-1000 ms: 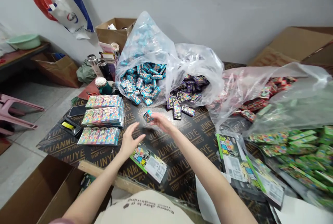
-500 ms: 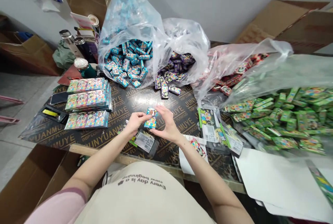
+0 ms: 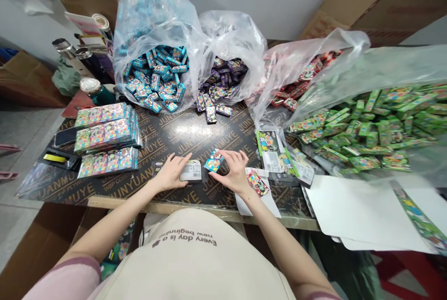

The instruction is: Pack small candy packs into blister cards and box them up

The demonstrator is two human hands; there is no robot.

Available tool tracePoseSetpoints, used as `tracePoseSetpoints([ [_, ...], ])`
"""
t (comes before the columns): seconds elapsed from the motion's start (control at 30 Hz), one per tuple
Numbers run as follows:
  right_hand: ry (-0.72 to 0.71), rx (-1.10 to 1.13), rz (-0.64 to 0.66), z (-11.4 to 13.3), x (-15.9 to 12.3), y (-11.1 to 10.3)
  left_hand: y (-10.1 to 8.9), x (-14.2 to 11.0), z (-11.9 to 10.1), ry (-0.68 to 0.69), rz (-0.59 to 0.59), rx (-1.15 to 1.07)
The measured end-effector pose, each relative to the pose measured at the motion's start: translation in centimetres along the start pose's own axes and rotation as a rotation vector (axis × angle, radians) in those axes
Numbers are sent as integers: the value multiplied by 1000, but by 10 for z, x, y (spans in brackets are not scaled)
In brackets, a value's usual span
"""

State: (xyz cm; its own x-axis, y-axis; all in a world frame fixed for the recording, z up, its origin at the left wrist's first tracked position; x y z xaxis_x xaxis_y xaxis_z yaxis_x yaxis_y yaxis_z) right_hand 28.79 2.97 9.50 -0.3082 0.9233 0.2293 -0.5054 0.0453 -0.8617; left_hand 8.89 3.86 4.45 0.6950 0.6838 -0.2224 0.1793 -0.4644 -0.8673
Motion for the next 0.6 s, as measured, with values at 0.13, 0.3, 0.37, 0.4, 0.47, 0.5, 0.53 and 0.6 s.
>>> tracePoseSetpoints([
  [0.13, 7, -90, -20, 1, -1, 2, -7, 9, -5, -11, -24, 46],
  [0.3, 35, -141, -31, -4, -2, 5, 19, 8, -19, -43, 16, 195],
  [0.37, 25, -136, 3, -5, -5, 10, 25, 5, -21, -41, -12, 214],
  [0.4, 21, -129, 18, -5, -7, 13, 27, 4, -21, -31, -26, 213],
  [0.47, 23, -105, 40, -4, -11, 19, 27, 3, -20, -4, -53, 187],
  [0.5, 22, -85, 52, -3, -13, 22, 26, 3, -19, 9, -70, 165],
  [0.53, 15, -56, 68, -1, -15, 25, 23, 3, -18, 22, -90, 142],
  [0.6, -17, 28, 112, 3, -16, 31, 18, 3, -16, 47, -127, 100],
])
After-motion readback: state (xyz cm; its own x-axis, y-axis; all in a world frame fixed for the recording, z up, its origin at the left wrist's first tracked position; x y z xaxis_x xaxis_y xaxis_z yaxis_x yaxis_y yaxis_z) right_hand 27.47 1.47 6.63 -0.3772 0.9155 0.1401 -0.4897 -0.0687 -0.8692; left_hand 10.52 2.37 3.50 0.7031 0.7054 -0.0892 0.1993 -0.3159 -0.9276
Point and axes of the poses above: each hand's wrist, its own x-axis towards the middle knuckle, its own y-axis out of the palm, z = x × y, the point moved 8 cm from there along x, towards the middle knuckle, and after that the axes turned 10 degrees about z, right-handed, at the moved point
